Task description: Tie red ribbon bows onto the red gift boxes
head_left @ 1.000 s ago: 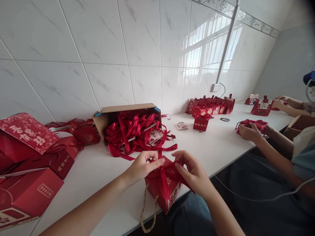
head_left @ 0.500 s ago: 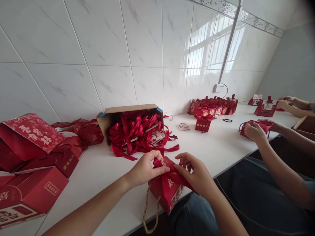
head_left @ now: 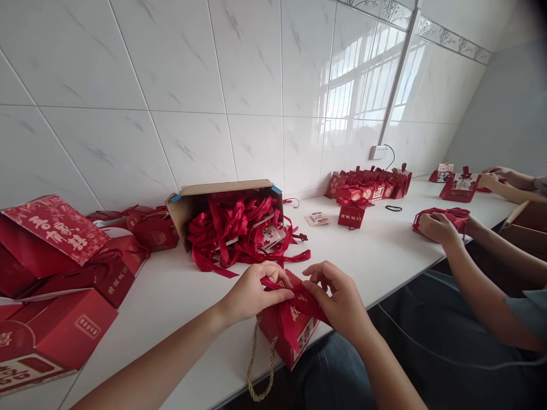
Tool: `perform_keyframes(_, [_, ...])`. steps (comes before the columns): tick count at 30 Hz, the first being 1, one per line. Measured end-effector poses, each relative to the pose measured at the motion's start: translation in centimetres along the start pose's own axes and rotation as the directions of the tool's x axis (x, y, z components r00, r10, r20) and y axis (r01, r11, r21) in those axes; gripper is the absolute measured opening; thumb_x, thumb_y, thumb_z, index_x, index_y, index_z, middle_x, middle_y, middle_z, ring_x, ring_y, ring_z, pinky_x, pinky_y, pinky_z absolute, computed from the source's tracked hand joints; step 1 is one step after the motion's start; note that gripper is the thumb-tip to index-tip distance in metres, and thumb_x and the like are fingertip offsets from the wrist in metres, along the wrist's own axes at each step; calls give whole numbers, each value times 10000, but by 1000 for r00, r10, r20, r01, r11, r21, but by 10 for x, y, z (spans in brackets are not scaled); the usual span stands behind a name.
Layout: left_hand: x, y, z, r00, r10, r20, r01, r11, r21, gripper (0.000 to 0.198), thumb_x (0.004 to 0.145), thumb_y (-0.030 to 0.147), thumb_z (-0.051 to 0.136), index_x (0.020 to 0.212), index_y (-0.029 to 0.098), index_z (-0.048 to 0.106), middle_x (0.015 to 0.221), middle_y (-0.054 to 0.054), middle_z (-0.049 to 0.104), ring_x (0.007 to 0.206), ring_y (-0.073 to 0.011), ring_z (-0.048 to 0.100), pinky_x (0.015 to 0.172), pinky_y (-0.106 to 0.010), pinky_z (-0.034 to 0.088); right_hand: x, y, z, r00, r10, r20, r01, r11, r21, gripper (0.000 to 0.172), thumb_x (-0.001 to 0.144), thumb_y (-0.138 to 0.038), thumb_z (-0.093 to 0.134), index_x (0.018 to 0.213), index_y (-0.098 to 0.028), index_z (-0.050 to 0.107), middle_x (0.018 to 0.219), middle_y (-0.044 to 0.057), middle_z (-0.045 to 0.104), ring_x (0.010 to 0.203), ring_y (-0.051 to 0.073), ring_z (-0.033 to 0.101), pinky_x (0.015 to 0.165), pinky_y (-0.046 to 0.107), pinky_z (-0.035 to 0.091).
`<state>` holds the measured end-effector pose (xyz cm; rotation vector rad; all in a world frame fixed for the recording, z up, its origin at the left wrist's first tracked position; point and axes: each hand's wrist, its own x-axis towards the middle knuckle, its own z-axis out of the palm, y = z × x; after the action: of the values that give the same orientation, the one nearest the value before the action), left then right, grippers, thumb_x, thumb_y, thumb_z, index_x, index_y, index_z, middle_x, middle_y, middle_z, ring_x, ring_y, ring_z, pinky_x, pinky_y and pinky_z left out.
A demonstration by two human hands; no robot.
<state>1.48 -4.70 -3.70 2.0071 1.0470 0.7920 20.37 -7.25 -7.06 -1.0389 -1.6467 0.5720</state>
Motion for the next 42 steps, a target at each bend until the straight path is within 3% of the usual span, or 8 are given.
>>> perform_keyframes(5, [1,-3,0,1000,-13,8,13,999,-40,326,698,308,719,550,167,465,902,-60,671,881,-207,580,832,-340,410,1,6,3,999,-12,-49,13,1000,4,74,816,-190,551,849,-198,616,739,14,575,650,136,516,578,244,422])
perform_keyframes(13, [2,-9,2,999,49,-19,-51,995,-80,530,669,259,739,535,211,229,738,-60,685,959,-225,562,830,-335,421,4,10,3,991,-73,-116,66,996,-61,100,786,-128,542,730,-192,595,708,6,602,619,127,504,575,243,418])
perform_keyframes(24, [1,-11,-1,992,119,49,-118,992,-37,559,701,267,717,534,203,187,741,-60,641,954,-228,597,793,-320,438,2,14,-3,989,-108,-104,99,991,-89,124,794,-133,542,722,-203,616,728,21,624,642,140,520,581,264,428])
perform_keyframes(33, [2,-11,-2,997,61,38,-58,994,-96,593,649,283,751,519,204,177,741,-63,619,931,-236,620,698,-290,458,3,11,-2,989,-121,-82,112,988,-111,136,810,-143,529,722,-205,611,732,21,625,654,141,535,596,265,445])
perform_keyframes(36, [-1,-11,-7,997,63,49,-57,992,-113,612,624,280,767,509,212,170,681,-64,656,959,-238,598,753,-312,463,3,20,-21,965,-133,-225,93,979,-182,134,827,-192,516,723,-202,600,750,34,632,655,149,551,598,277,454])
perform_keyframes(39, [-5,-8,-16,997,3,76,5,994,-107,543,621,301,773,469,208,260,665,-60,684,1019,-251,584,833,-349,450,1,28,-49,848,-43,-528,-88,971,-221,110,815,-285,575,760,-190,591,719,37,615,633,161,556,581,288,443])
perform_keyframes(40, [-5,-7,-19,996,-21,87,30,994,-100,484,625,309,772,468,201,328,694,-57,693,1035,-253,583,870,-361,436,0,28,-54,826,-18,-563,-114,973,-199,125,801,-311,602,778,-189,593,715,33,607,628,161,557,575,285,442])
perform_keyframes(42, [-4,-5,-22,993,-51,110,62,993,-101,365,627,316,777,513,188,454,765,-53,704,1050,-253,582,929,-376,403,-1,21,-56,843,3,-538,-89,987,-134,152,799,-333,618,850,-191,595,716,23,589,622,153,556,573,277,451])
